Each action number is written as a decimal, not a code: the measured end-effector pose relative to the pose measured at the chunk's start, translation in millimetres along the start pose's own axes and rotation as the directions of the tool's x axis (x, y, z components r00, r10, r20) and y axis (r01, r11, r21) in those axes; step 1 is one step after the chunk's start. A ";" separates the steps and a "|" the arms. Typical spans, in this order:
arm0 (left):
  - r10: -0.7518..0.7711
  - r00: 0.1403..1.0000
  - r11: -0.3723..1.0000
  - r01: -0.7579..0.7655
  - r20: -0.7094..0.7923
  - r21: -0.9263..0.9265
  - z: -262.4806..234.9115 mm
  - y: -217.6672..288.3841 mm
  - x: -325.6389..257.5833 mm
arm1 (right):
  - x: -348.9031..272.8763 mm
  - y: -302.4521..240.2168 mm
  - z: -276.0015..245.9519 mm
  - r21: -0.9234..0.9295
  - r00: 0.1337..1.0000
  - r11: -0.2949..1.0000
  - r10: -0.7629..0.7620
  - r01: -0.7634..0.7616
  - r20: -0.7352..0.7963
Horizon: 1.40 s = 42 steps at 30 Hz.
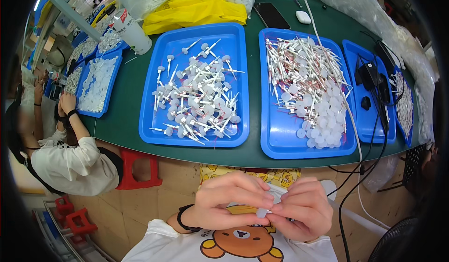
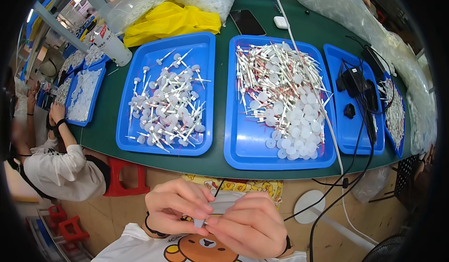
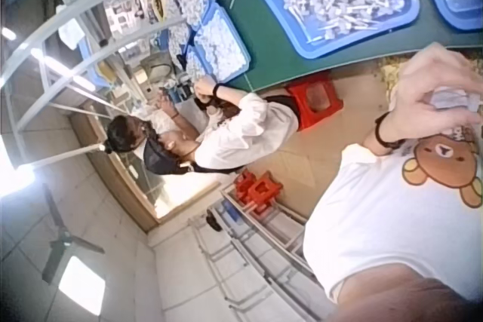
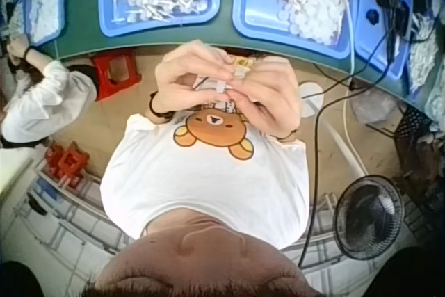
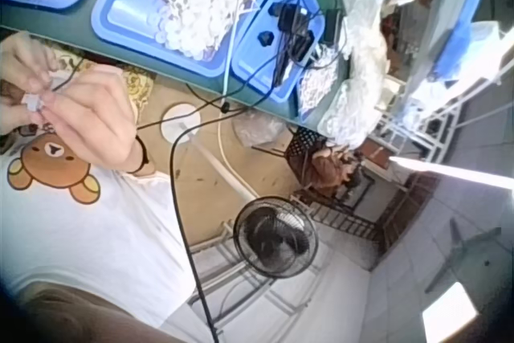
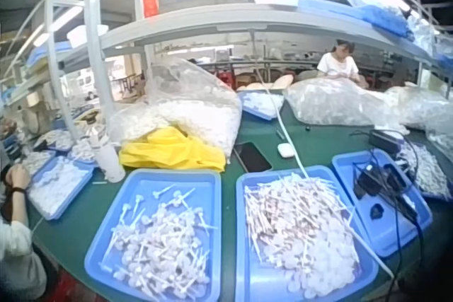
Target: The person assembles small white plastic components by inserting a stick into a cap and placing the finished units into a blue tray. The task is performed repeatedly at a workbench with other workers nearby.
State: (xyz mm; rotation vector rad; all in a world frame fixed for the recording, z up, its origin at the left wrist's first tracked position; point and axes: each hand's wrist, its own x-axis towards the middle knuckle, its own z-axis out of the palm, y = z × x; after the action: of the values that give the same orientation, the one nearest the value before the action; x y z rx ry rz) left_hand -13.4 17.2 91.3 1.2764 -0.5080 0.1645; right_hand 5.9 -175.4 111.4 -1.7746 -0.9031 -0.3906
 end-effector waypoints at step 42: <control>0.193 0.977 0.971 -0.177 -0.090 0.160 22.5 11.4 15.7 | -25.5 11.9 18.7 0.780 0.939 0.527 0.256 -0.336 0.231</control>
State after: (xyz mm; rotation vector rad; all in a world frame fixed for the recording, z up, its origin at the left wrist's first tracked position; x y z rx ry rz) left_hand -10.2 -3.1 112.7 1.3593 -0.5313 0.4316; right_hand -5.2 -170.2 79.9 -1.0236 -0.6443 0.3238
